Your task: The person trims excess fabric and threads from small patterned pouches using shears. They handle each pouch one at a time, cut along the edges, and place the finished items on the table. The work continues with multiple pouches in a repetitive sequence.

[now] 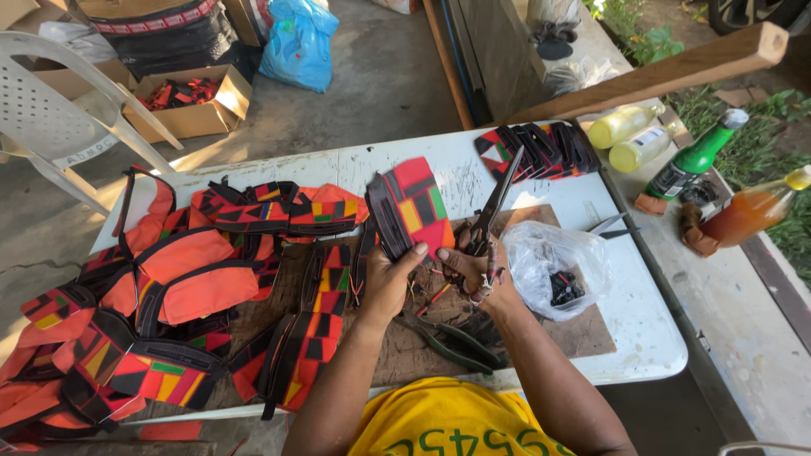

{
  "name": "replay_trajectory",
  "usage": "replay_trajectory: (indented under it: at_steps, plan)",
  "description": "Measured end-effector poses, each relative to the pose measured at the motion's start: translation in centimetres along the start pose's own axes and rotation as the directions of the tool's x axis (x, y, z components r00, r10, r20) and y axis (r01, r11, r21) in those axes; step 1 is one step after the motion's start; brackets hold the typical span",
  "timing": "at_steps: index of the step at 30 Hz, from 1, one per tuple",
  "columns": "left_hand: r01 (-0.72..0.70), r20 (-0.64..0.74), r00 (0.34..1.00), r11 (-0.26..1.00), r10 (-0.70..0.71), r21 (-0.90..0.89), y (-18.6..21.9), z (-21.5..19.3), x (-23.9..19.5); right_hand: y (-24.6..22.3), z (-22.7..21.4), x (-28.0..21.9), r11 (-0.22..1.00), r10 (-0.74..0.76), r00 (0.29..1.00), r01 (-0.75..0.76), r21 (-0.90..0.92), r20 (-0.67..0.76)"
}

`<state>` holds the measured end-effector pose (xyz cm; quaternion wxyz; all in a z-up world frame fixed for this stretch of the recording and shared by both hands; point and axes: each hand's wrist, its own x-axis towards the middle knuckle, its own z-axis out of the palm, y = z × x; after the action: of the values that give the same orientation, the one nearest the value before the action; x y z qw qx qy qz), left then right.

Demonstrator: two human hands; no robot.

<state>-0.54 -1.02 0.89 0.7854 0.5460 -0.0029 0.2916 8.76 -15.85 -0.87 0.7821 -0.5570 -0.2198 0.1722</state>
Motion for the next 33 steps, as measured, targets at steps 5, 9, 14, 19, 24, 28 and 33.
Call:
replay_trajectory:
  at_steps: [5, 9, 14, 19, 24, 28, 33]
  plan:
    - [-0.194, -0.020, 0.980, 0.979, 0.196, 0.057, 1.9, -0.9, 0.6, 0.4, -0.8, -1.1, 0.888, -0.015, 0.999, 0.029, -0.459, 0.035]
    - [-0.211, -0.031, 0.975, 0.961, 0.220, 0.177, 2.4, -1.6, 0.9, 1.4, -0.5, -1.8, 0.997, 0.021, 0.999, -0.017, -0.071, 0.046]
    - [-0.058, -0.095, 0.993, 0.995, 0.066, 0.082, 2.4, -2.6, 1.6, -0.1, -1.5, -1.1, 0.999, -0.034, 0.996, 0.031, -0.041, -0.081]
    - [-0.135, -0.155, 0.984, 0.920, 0.082, -0.369, -0.9, -1.0, 0.0, -1.5, -0.8, -1.7, 0.968, -0.159, 0.985, 0.141, -0.207, -0.070]
    - [0.231, 0.017, 0.973, 0.960, -0.232, -0.159, -2.1, -2.2, -2.3, -3.1, -0.9, -1.9, 0.952, -0.049, 0.976, -0.019, -0.304, -0.212]
    - [0.248, 0.110, 0.954, 0.942, -0.278, 0.228, -0.3, -3.8, -1.0, -4.8, -2.3, -2.4, 0.870, -0.117, 0.988, 0.052, -0.490, -0.104]
    - [0.046, 0.325, 0.930, 0.930, -0.173, 0.365, 1.4, -2.2, 1.6, -5.3, -2.2, -3.5, 0.910, -0.104, 0.994, 0.084, -0.405, -0.028]
